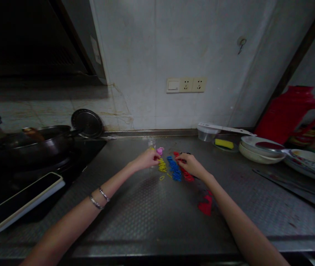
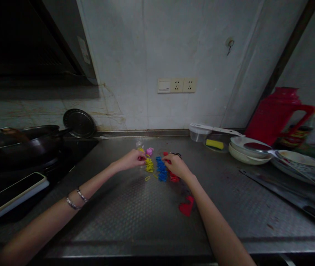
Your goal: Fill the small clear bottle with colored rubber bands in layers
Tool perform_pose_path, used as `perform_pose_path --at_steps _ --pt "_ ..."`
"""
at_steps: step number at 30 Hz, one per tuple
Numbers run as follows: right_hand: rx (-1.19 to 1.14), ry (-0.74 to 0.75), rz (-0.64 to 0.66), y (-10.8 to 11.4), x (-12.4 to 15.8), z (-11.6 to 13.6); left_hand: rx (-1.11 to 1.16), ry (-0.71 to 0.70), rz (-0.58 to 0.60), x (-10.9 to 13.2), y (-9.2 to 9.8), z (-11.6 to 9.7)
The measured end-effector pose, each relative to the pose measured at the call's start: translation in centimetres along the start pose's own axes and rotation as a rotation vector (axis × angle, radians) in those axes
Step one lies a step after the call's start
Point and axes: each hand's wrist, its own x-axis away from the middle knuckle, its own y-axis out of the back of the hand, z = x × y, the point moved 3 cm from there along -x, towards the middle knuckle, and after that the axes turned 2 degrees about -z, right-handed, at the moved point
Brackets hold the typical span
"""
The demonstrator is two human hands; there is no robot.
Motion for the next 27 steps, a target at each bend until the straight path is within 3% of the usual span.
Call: perform_pose_path --at_steps 5,16,22,27 --pt "0.037 -0.008 0.004 0.1 0.0 -0.1 -0.048 -0.005 0.131 -0.2 -3.6 0.9" --pt "0.045 -0.016 0.017 0.2 0.0 0.0 -0.09 0.015 0.096 -0.8 -4.4 1.3" --pt "0.042 -0.017 0.029 0.2 0.0 0.1 0.025 -0.035 0.069 -0.6 -2.2 0.3" --pt "0.039 -0.021 0.048 0.1 -0.1 0.2 0.024 -0.031 -0.017 -1.0 2.7 -0.4"
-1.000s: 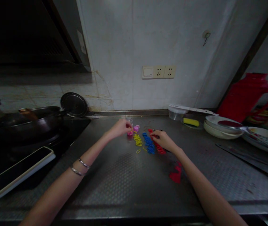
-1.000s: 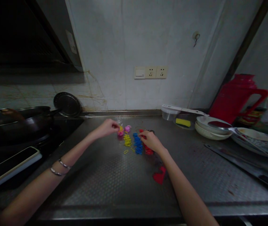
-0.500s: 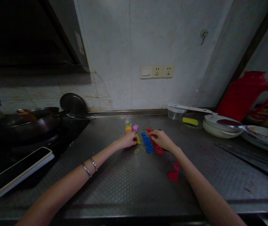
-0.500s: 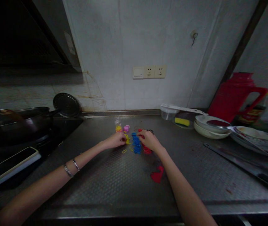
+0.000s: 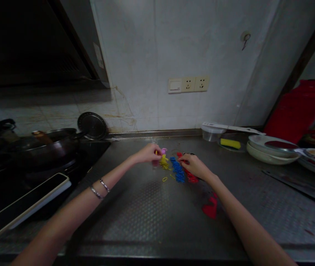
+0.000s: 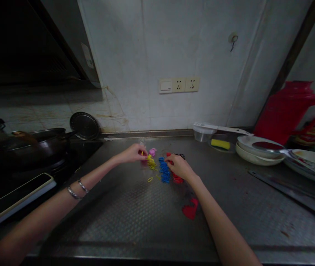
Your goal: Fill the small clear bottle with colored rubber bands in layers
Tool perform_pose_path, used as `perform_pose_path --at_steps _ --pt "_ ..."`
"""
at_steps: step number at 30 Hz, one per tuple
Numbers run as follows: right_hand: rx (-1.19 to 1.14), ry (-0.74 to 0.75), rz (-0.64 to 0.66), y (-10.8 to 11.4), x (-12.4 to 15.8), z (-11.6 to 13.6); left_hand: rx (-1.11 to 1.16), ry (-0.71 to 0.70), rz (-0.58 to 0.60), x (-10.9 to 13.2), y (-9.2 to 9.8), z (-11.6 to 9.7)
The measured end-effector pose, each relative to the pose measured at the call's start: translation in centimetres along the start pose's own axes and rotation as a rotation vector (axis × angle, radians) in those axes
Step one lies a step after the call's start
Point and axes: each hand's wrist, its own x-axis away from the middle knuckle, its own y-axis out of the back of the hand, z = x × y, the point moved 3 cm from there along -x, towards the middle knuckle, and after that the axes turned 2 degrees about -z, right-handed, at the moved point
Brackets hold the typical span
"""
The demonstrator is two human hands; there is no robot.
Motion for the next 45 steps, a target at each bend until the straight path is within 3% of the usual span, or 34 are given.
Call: perform_pose_path --at_steps 7,13,23,37,45 --pt "-0.027 -0.013 0.009 -0.2 -0.1 -0.2 -0.038 0.084 0.011 -2.3 6.8 2.6" --pt "-0.047 -0.003 0.01 -0.2 -0.2 -0.2 -0.149 0.135 0.077 -4.2 9.8 3.7" --pt "-0.016 0.009 0.027 -0.3 -0.2 -0.2 -0.159 0.138 0.16 -6.9 9.5 3.9" --pt "-0.03 -0.014 0.019 -0.3 -0.1 -0.2 -0.215 0.151 0.249 -6.9 8.4 3.4" --pt "-0.025 0.0 0.018 -0.3 -0.1 -0.1 -0.2 0.145 0.236 -7.1 8.1 3.9"
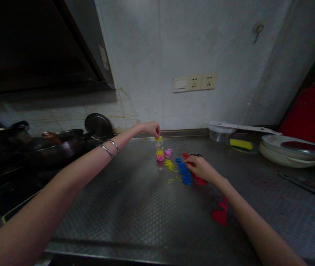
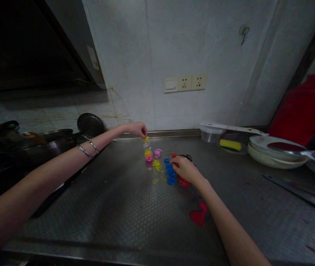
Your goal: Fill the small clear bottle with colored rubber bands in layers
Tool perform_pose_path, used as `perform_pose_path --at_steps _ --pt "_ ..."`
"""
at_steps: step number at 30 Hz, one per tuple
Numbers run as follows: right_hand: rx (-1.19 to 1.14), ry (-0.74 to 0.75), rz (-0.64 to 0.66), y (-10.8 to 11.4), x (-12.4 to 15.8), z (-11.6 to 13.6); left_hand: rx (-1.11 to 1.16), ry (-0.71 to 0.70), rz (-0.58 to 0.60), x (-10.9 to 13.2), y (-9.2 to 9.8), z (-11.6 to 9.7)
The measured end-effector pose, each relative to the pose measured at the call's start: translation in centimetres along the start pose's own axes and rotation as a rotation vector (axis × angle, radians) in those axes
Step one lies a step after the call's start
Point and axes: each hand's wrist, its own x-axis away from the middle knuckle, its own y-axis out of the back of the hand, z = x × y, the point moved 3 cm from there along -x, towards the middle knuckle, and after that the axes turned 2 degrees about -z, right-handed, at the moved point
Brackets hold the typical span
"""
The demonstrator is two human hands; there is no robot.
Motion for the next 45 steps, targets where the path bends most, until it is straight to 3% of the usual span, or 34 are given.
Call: perform_pose_path --at_steps 14,20,24,29,34,39,45 --pt "0.03 0.011 0.007 0.1 0.0 0.2 0.046 -0.001 0.007 0.2 -0.6 -0.2" --pt "0.021 0.01 0.006 0.0 -0.1 0.0 0.174 0.042 -0.227 2.2 -0.4 1.7" --pt "0.008 0.01 0.002 -0.3 0.0 0.5 0.329 0.101 -0.376 4.6 -3.2 4.3" --pt "0.038 0.019 0.07 -0.8 -0.5 2.0 0.498 0.25 -0.413 7.0 -9.9 6.8" --pt "0.166 0.045 0.181 -1.5 -1.7 3.4 0.717 0.456 -0.563 8.2 -15.0 8.1" --pt "0.254 0.042 0.245 -2.6 -3.7 3.3 0.814 0.52 -0.697 8.5 -16.6 8.6" --pt "0.275 0.066 0.325 -4.2 -6.1 2.4 0.802 0.455 -0.697 8.3 -17.0 8.7"
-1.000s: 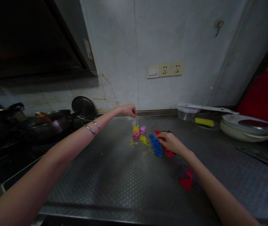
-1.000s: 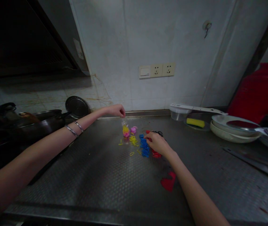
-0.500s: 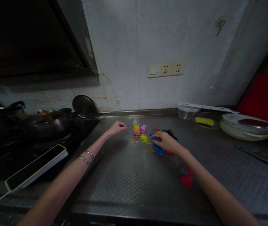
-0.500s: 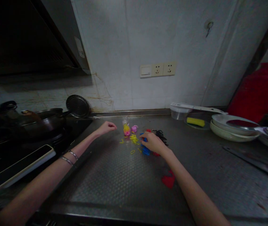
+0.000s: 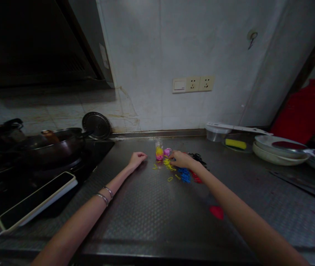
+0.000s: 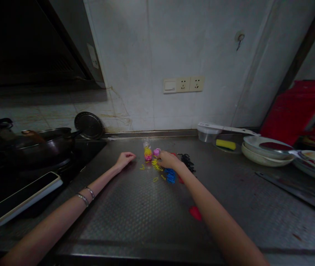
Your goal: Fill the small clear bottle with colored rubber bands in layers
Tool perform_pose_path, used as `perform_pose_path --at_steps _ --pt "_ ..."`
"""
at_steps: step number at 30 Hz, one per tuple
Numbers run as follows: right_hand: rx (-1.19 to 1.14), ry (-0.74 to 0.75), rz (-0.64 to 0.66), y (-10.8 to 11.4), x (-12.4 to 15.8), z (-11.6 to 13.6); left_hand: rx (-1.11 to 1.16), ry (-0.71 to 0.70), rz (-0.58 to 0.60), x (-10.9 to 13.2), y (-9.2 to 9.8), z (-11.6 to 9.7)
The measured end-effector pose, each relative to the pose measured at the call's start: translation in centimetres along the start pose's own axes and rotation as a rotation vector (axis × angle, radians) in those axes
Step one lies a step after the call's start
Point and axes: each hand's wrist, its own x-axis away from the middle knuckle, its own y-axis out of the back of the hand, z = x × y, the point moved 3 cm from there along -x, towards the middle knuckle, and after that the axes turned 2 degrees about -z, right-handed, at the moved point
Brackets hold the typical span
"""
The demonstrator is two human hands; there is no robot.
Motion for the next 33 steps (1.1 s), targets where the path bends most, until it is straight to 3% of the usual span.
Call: perform_pose_path --at_steps 6,15,22,27,33 --pt "-0.055 -0.068 0.001 -0.6 -0.5 -0.1 -0.01 -0.026 0.019 0.3 0.0 0.1" --pt "-0.193 0.006 -0.096 0.3 -0.2 -0.8 -0.011 -0.02 0.017 0.2 0.0 0.1" --pt "-0.322 0.047 -0.143 2.2 -0.1 -0.4 0.006 -0.018 0.005 0.3 0.0 0.0" --pt "-0.394 -0.002 -0.161 3.7 -0.1 0.0 -0.002 0.004 0.018 0.3 -0.1 0.2" --pt "-0.429 -0.033 -0.155 8.0 -1.8 0.2 -0.008 -0.02 0.028 0.2 -0.1 0.3"
